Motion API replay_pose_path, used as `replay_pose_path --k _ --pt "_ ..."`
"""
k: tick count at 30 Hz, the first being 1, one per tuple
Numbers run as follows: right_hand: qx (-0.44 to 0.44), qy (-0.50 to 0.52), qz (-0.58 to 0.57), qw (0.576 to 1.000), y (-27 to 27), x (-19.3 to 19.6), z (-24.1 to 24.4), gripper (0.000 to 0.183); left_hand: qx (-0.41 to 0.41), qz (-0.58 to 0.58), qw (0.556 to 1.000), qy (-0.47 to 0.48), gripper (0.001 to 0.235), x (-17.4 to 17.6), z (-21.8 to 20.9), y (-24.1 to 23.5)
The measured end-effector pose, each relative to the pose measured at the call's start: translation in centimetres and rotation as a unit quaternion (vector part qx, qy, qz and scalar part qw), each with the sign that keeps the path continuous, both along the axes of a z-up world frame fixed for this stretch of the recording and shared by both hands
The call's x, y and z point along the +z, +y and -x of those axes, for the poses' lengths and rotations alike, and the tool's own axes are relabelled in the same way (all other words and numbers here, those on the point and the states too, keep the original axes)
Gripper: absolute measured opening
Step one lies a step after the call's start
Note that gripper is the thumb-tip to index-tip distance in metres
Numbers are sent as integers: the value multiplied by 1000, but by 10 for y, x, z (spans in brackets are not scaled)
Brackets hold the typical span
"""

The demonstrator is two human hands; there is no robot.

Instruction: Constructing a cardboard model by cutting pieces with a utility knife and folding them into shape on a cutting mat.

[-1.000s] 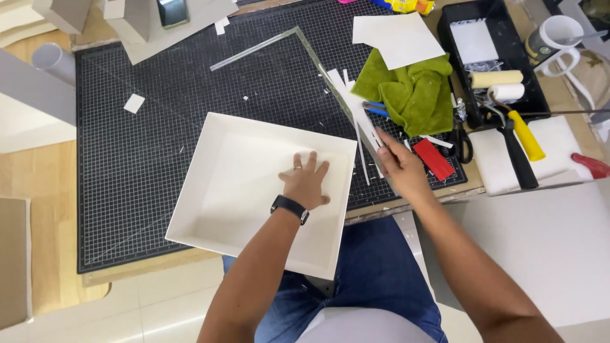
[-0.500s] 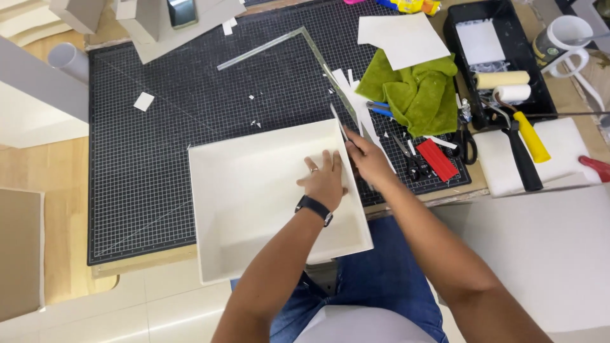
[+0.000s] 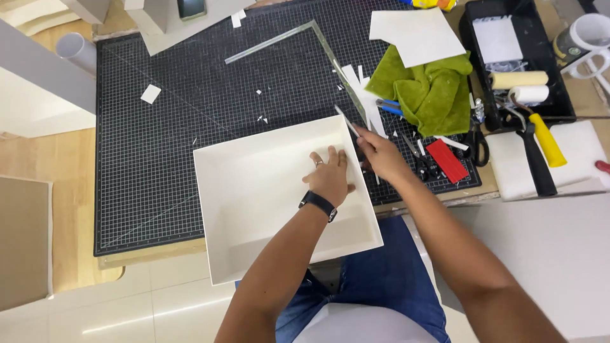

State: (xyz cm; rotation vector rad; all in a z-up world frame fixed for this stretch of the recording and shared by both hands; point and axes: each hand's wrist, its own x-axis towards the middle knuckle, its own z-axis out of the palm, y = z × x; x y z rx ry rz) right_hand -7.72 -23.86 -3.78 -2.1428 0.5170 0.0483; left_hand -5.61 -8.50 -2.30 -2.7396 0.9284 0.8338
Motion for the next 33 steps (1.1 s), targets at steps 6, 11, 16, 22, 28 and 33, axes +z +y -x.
replay_pose_path --k 6,11,16,22,28,33 --pt "130 -68 214 966 -23 73 -13 36 0 -4 1000 4 93 -1 1 0" --pt "194 18 207 959 -40 93 -32 34 -2 -8 1000 9 91 7 0 0" --pt "227 95 197 949 -37 111 -33 37 -6 -7 1000 4 90 8 2 0" --pt "216 -74 248 942 -38 62 -23 29 -4 0 1000 6 91 15 3 2" --pt "127 -223 379 889 -28 -6 -11 31 -6 3 1000 -3 89 16 5 3" --pt "88 -215 311 922 -26 -3 2 43 -5 5 1000 -10 88 13 5 3"
